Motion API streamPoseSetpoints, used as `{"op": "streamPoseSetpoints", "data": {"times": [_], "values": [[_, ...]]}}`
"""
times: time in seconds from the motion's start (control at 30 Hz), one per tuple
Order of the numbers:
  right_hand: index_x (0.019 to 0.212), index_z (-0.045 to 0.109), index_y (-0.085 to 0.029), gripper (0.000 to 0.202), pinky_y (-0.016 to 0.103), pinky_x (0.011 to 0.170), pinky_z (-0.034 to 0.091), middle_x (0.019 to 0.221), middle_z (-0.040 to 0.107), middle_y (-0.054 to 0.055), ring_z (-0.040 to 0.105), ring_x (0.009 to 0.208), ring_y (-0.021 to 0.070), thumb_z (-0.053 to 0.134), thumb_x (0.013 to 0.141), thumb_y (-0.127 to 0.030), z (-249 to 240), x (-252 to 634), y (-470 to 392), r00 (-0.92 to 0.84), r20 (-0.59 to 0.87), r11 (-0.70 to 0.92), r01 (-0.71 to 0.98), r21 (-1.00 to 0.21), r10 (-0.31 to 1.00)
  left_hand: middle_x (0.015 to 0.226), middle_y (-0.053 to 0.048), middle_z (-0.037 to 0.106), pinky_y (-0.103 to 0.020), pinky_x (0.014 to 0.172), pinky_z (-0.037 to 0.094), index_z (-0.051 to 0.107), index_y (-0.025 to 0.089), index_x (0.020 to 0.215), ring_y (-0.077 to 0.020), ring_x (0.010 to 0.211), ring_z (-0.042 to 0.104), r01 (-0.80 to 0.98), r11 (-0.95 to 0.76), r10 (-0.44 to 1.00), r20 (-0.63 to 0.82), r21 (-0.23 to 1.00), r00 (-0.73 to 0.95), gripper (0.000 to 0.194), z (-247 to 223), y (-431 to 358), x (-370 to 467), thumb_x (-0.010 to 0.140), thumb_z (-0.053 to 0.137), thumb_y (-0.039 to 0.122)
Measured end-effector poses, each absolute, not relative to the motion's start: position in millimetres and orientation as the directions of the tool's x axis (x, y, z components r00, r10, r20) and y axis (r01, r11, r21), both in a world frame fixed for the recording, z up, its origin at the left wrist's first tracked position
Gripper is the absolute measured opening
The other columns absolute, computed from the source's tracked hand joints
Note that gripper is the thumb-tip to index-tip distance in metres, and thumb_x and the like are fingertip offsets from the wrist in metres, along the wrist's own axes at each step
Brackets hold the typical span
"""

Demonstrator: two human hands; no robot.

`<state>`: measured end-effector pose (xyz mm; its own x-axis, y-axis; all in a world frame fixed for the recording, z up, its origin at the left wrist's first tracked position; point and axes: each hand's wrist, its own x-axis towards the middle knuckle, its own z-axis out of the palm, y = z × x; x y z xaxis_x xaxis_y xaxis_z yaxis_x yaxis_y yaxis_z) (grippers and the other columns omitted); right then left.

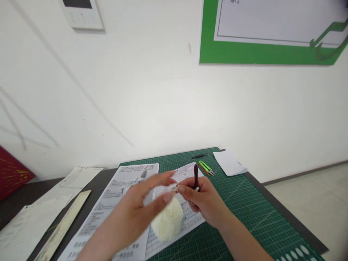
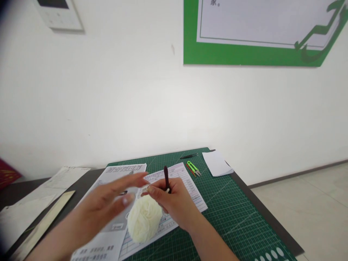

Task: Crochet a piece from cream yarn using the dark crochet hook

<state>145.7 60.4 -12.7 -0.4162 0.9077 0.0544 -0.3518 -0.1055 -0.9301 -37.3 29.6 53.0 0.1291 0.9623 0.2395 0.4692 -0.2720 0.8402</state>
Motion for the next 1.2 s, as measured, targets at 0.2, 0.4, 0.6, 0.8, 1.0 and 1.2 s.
{"op": "streamPoseSetpoints", "data": {"times": [0.2,0.4,0.6,0.8,1.0,1.2], "values": [[0.067,0.067,-0.014,0.025,0.020,0.034,0.013,0.040,0.038,-0.011,0.022,0.034,0.0023,0.075,0.073,-0.038,-1,142,68,-0.412,0.020,-0.135,-0.343,-0.929,0.911,0.078,-0.005,0.063,-0.026,0.052,0.046,0.075,0.025,0.107,-0.0158,0.060,0.057,0.281,-0.397,0.914,0.349,0.874,0.208,0.031,22,46,-4,0.076,0.068,0.023],[0.079,0.069,-0.015,0.021,0.019,0.035,0.013,0.052,0.050,-0.007,0.020,0.038,0.0021,0.072,0.075,-0.035,2,146,67,-0.480,0.022,-0.193,-0.395,-0.898,0.877,0.062,-0.001,0.061,-0.022,0.046,0.038,0.077,0.025,0.100,-0.0120,0.053,0.051,0.257,-0.505,0.862,0.494,0.824,0.110,0.029,16,54,-13,0.076,0.067,0.015],[0.093,0.068,-0.015,0.022,0.021,0.035,0.012,0.059,0.065,-0.001,0.022,0.036,0.0028,0.067,0.083,-0.034,2,148,63,-0.542,0.134,-0.087,-0.362,-0.928,0.830,0.060,0.001,0.069,-0.022,0.057,0.046,0.076,0.032,0.100,-0.0121,0.056,0.060,0.201,-0.540,0.841,0.537,0.818,0.072,0.035,8,47,-13,0.077,0.064,0.009],[0.083,0.062,-0.016,0.022,0.021,0.037,0.014,0.062,0.068,-0.001,0.020,0.036,0.0029,0.069,0.081,-0.036,-3,147,63,-0.490,0.137,-0.039,-0.332,-0.943,0.861,0.063,0.000,0.070,-0.021,0.053,0.043,0.077,0.028,0.098,-0.0123,0.057,0.060,0.197,-0.468,0.882,0.467,0.861,0.058,0.029,3,42,-9,0.079,0.065,0.010],[0.075,0.064,-0.017,0.030,0.024,0.053,0.037,0.061,0.059,-0.001,0.047,0.055,0.0112,0.055,0.090,-0.042,-6,150,63,-0.352,0.255,0.224,-0.128,-0.966,0.900,0.059,0.000,0.061,-0.019,0.050,0.036,0.076,0.019,0.071,-0.0088,0.054,0.050,-0.095,-0.175,0.984,0.174,0.980,-0.025,0.001,6,40,-6,0.071,0.076,0.019],[0.066,0.072,-0.019,0.045,0.027,0.053,0.040,0.066,0.060,0.003,0.050,0.056,0.0136,0.045,0.094,-0.043,-8,167,63,0.260,0.547,0.583,-0.081,-0.809,0.796,0.036,0.009,0.036,-0.017,0.034,0.012,0.066,0.014,0.061,-0.0018,0.033,0.020,-0.327,0.219,0.974,-0.189,0.919,0.121,0.025,5,43,-8,0.069,0.076,0.035]]}}
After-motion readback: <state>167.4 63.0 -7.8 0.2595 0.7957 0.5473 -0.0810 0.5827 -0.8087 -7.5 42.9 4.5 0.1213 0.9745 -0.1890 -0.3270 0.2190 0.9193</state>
